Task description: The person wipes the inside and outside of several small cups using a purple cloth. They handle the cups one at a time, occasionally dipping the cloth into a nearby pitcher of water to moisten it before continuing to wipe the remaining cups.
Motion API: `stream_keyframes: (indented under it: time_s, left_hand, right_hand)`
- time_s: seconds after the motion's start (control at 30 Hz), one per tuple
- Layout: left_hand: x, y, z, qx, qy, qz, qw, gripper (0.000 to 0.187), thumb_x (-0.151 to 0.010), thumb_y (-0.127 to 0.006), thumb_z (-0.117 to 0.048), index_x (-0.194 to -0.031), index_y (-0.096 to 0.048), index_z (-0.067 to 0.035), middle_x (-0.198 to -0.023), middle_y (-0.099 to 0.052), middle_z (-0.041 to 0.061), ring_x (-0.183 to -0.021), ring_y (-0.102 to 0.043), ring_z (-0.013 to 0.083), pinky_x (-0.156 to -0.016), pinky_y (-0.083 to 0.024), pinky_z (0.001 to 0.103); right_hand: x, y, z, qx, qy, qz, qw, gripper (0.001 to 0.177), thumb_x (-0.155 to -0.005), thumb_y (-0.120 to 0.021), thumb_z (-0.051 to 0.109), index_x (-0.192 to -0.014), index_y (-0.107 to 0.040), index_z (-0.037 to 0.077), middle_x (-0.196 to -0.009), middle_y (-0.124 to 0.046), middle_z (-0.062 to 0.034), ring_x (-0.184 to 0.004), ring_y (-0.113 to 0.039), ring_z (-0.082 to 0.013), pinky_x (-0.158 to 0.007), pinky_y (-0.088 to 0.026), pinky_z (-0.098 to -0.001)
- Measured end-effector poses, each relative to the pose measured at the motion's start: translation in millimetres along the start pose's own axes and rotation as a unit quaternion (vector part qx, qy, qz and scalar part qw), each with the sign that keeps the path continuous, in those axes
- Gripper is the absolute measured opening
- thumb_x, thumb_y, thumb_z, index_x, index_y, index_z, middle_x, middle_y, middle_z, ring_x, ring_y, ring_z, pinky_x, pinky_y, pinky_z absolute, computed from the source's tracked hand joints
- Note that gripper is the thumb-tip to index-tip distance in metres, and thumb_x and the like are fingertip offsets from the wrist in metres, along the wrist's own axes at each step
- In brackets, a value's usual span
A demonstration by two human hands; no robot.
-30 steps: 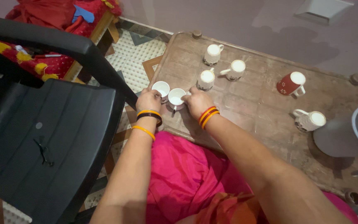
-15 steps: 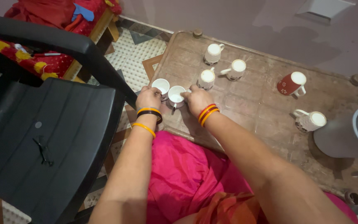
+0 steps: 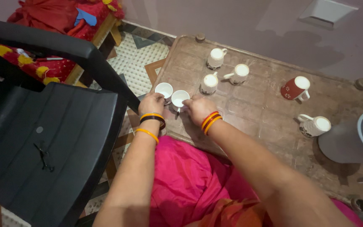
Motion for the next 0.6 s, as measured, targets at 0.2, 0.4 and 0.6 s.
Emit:
stream_keyframes:
  time_s: [0.2,0.4,0.6]
  left_hand:
    - [-5,1,-6,0.011,-0.048,-0.032,0.998,0.014,-0.08,-0.077,-0.026,-0.092,-0.08,-0.02,-0.108,-0.073,0.008,-0.104,-0.068,0.0298,-0.09,-0.055,0.042]
    - [-3,-1,-4,0.022,-0.022,-0.002,1.0,0.016,-0.081,-0.076,-0.021,-0.097,-0.08,-0.02,-0.115,-0.07,0.009,-0.109,-0.066,0.0305,-0.094,-0.053,0.041]
    - [-3,-9,-5,0.014,-0.034,-0.016,0.999,0.022,-0.077,-0.079,-0.019,-0.099,-0.081,-0.021,-0.126,-0.064,0.014,-0.113,-0.062,0.0328,-0.096,-0.051,0.042]
  right_hand:
    - [-4,0,-3,0.031,0.011,-0.025,0.999,0.022,-0.091,-0.066,0.033,-0.108,-0.076,0.023,-0.099,-0.071,-0.0103,-0.092,-0.07,-0.0336,-0.075,-0.056,-0.0489]
    - [-5,5,-5,-0.003,0.006,-0.061,0.998,0.03,-0.087,-0.069,0.03,-0.115,-0.074,0.022,-0.103,-0.07,-0.0111,-0.09,-0.069,-0.0355,-0.073,-0.056,-0.0488]
    - [7,19,-5,-0.036,-0.015,-0.033,0.999,0.05,-0.085,-0.071,0.024,-0.134,-0.061,0.018,-0.109,-0.069,-0.0147,-0.093,-0.068,-0.0385,-0.078,-0.055,-0.0494]
Point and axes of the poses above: each hand's wrist, its own x-axis away from the middle knuckle, its own y-axis out of the back of the hand, z = x × y, the point moved 9 cm from there along -x, towards the middle knuckle
